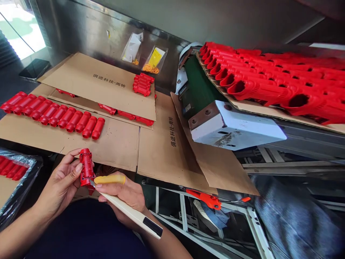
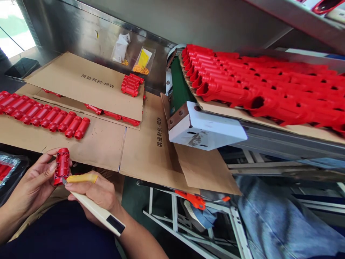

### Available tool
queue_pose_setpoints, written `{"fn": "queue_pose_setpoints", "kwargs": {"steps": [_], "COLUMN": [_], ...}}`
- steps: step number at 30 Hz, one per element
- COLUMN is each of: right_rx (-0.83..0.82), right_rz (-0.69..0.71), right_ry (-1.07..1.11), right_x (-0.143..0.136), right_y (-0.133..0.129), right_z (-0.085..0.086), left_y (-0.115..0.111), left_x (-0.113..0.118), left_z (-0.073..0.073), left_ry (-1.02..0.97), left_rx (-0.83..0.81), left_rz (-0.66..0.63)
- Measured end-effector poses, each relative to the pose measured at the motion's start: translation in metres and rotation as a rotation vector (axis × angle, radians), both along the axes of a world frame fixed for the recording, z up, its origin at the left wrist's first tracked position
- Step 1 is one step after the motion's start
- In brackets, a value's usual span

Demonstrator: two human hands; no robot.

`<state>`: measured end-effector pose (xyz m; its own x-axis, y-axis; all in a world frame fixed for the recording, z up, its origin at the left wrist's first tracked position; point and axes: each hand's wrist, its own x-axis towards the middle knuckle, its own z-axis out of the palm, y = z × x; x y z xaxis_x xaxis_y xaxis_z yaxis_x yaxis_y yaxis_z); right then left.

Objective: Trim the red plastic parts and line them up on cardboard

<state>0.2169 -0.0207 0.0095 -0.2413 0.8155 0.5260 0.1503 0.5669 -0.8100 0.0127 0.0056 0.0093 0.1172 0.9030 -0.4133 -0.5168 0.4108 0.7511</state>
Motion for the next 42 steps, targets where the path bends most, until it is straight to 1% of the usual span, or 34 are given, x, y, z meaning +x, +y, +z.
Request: {"fn": "queue_pose_setpoints", "kwargs": {"steps": [6, 9, 13, 15, 19, 20, 21, 23, 25, 26, 27, 29, 31, 33, 35, 38, 42], "right_rx": [-0.074, -0.054, -0.037, 0.016, 0.243, 0.254, 0.226, 0.083, -0.076, -0.12, -0.132, -0.09, 0.017, 0.116, 0.179, 0.21, 0.239], "right_rz": [-0.004, 0.006, 0.022, 0.031, 0.074, 0.062, 0.024, -0.116, -0.265, -0.297, -0.299, -0.245, -0.178, -0.16, -0.166, -0.172, -0.151], "right_ry": [0.008, 0.02, -0.017, -0.06, -0.229, -0.221, -0.177, -0.033, 0.094, 0.122, 0.129, 0.106, 0.044, 0.008, -0.004, -0.005, -0.005], "right_x": [0.001, 0.002, 0.003, 0.004, 0.005, 0.004, 0.004, 0.002, 0.0, -0.001, -0.003, -0.006, -0.01, -0.013, -0.014, -0.016, -0.017], "right_y": [-0.001, 0.0, 0.004, 0.007, 0.013, 0.014, 0.013, 0.011, 0.009, 0.008, 0.007, 0.007, 0.009, 0.012, 0.014, 0.016, 0.017], "right_z": [0.001, 0.001, 0.001, 0.001, -0.002, -0.004, -0.005, -0.008, -0.011, -0.011, -0.012, -0.012, -0.012, -0.011, -0.011, -0.011, -0.011], "left_y": [0.0, 0.0, 0.001, 0.001, 0.001, 0.001, 0.001, 0.001, 0.002, 0.003, 0.003, 0.002, -0.001, -0.004, -0.007, -0.007, -0.005], "left_x": [-0.003, -0.003, -0.002, -0.002, -0.002, -0.001, -0.001, 0.0, 0.001, 0.002, 0.002, 0.001, -0.001, -0.003, -0.005, -0.005, -0.001], "left_z": [-0.001, -0.002, -0.003, -0.004, -0.004, -0.004, -0.004, -0.002, 0.0, 0.001, 0.001, 0.0, -0.003, -0.006, -0.006, -0.004, 0.002], "left_ry": [-0.037, -0.052, -0.053, -0.05, -0.065, -0.069, -0.071, -0.069, -0.059, -0.051, -0.036, 0.035, 0.165, 0.307, 0.403, 0.454, 0.465], "left_rx": [-0.071, -0.073, -0.054, -0.051, -0.062, -0.064, -0.063, -0.05, -0.023, -0.004, 0.022, 0.092, 0.183, 0.276, 0.346, 0.401, 0.433], "left_rz": [0.001, 0.002, 0.004, 0.005, 0.007, 0.005, 0.002, -0.008, -0.015, -0.014, -0.008, 0.01, 0.006, -0.018, -0.038, -0.039, -0.054]}}
